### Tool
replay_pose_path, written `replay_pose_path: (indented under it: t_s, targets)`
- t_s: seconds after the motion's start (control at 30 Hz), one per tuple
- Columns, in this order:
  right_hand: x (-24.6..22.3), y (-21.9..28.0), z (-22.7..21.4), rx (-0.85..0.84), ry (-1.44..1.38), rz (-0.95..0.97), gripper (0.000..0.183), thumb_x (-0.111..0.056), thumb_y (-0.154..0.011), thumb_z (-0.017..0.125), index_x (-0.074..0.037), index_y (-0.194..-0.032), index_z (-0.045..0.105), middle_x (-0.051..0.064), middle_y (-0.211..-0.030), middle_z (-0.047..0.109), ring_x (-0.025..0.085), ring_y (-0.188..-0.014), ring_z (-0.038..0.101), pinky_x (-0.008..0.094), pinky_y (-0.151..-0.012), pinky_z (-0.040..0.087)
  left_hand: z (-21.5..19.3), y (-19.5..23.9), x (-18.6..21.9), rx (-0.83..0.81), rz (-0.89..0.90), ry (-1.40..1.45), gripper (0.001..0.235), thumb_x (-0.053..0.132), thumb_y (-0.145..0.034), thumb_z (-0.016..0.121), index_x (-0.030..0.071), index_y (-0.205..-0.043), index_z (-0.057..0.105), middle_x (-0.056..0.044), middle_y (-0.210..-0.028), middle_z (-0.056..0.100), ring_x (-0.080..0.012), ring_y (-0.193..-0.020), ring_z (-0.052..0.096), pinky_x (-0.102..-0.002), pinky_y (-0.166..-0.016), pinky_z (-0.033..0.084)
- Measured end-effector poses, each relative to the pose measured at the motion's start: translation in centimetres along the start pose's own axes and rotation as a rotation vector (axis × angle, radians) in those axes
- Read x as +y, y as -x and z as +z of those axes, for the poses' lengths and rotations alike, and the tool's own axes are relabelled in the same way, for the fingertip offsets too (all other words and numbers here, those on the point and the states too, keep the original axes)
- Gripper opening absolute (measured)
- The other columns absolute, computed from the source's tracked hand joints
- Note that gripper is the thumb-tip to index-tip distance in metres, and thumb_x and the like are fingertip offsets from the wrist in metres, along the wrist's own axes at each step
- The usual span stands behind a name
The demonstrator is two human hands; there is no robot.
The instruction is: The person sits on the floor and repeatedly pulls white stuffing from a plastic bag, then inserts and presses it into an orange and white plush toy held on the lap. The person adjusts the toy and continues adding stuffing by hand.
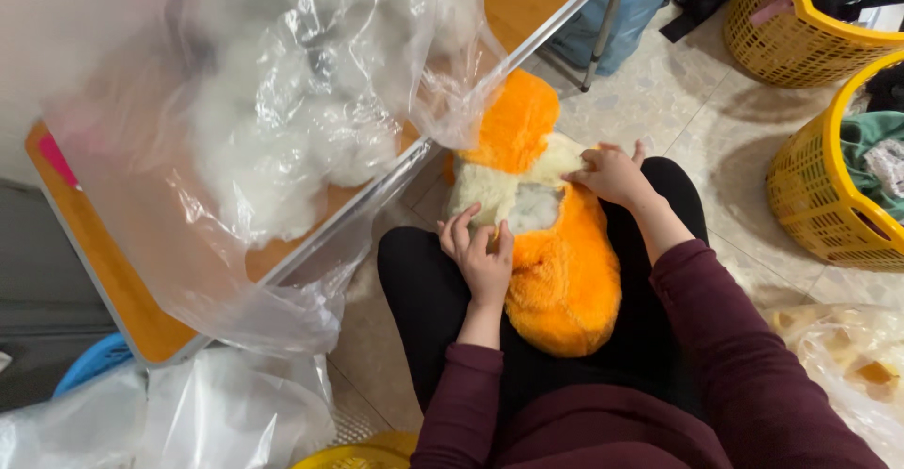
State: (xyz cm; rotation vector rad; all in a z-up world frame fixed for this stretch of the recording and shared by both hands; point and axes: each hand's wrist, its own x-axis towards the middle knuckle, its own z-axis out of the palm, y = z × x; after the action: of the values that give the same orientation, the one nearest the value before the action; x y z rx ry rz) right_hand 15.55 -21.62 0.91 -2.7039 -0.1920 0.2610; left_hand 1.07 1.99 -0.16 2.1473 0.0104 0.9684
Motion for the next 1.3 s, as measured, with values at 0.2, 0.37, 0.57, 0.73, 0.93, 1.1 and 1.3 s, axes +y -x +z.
replay_pose_path:
  t_s: [0.2, 0.37, 0.57, 0.73, 0.93, 1.1, 1.3]
  targets:
    - [1.9, 1.4, 1.8, 0.241, -0.361, -0.045, 0.023, -0.022, -0.094, 0.067, -0.003, -0.107, 0.067, 0.021, -0.093, 0.068, 0.038, -0.096, 0.065, 0.047, -0.087, 0.051, 0.3, 1.3, -0.7, -0.117, 0.047, -0.123, 0.018, 0.027, -0.096, 0.074, 0.010, -0.092, 0.069, -0.005, -0.132, 0.062, -0.0301, -0.134, 0.048, -0.058, -0.125, 0.025]
    - [0.7, 1.8, 1.0, 0.393, -0.576, 0.037, 0.022, -0.022, -0.097, 0.064, 0.000, -0.102, 0.063, 0.016, -0.080, 0.066, 0.029, -0.071, 0.064, 0.040, -0.067, 0.049, -0.2, 1.4, 0.5, -0.273, 0.050, -0.035, 0.043, 0.038, -0.103, 0.060, 0.011, -0.136, 0.061, -0.010, -0.145, 0.052, -0.0329, -0.143, 0.039, -0.062, -0.128, 0.015]
    - [0.5, 1.4, 0.3, 0.508, -0.730, 0.090, 0.032, -0.030, -0.102, 0.069, 0.000, -0.095, 0.061, 0.013, -0.072, 0.062, 0.016, -0.065, 0.056, 0.036, -0.062, 0.047, -3.6, 3.6, 5.2, -0.448, 0.058, -0.011, 0.079, 0.054, -0.089, 0.073, 0.006, -0.148, 0.049, -0.016, -0.151, 0.045, -0.0386, -0.147, 0.034, -0.065, -0.129, 0.009]
    - [0.5, 0.7, 0.9, 0.490, -1.001, 0.137, 0.027, -0.027, -0.102, 0.068, -0.002, -0.094, 0.062, 0.003, -0.073, 0.062, 0.009, -0.062, 0.055, 0.029, -0.056, 0.044, -5.8, 4.1, 7.5, -0.628, -0.045, -0.073, 0.112, 0.059, -0.076, 0.080, -0.007, -0.154, 0.034, -0.028, -0.151, 0.038, -0.0493, -0.145, 0.025, -0.074, -0.115, -0.001]
    - [1.5, -0.2, 0.7, 0.445, -1.387, 0.058, 0.022, -0.023, -0.103, 0.068, -0.006, -0.091, 0.061, -0.004, -0.072, 0.057, 0.004, -0.058, 0.048, 0.024, -0.050, 0.036, -5.2, 2.9, 6.1, -0.852, -0.101, -0.275, 0.063, 0.044, -0.088, 0.072, -0.004, -0.128, 0.061, -0.018, -0.121, 0.065, -0.0429, -0.135, 0.039, -0.079, -0.114, -0.006]
    - [2.9, -0.8, 0.8, 0.475, -1.607, 0.099, 0.020, -0.026, -0.104, 0.062, -0.009, -0.094, 0.060, -0.003, -0.072, 0.058, 0.007, -0.054, 0.049, 0.024, -0.048, 0.037, -4.8, 1.4, 6.2, -0.622, 0.089, -0.411, 0.043, 0.035, -0.095, 0.066, -0.005, -0.111, 0.064, -0.017, -0.110, 0.066, -0.0371, -0.120, 0.054, -0.073, -0.122, 0.003]
    - [5.2, -1.7, 2.1, 0.605, -1.836, -0.097, 0.017, -0.021, -0.109, 0.070, -0.006, -0.104, 0.063, -0.004, -0.091, 0.061, 0.005, -0.075, 0.050, 0.020, -0.069, 0.042, -7.2, -6.4, 6.9, -0.582, -0.192, -0.251, 0.036, 0.034, -0.100, 0.055, 0.006, -0.118, 0.069, -0.016, -0.099, 0.074, -0.0366, -0.096, 0.070, -0.054, -0.117, 0.030]
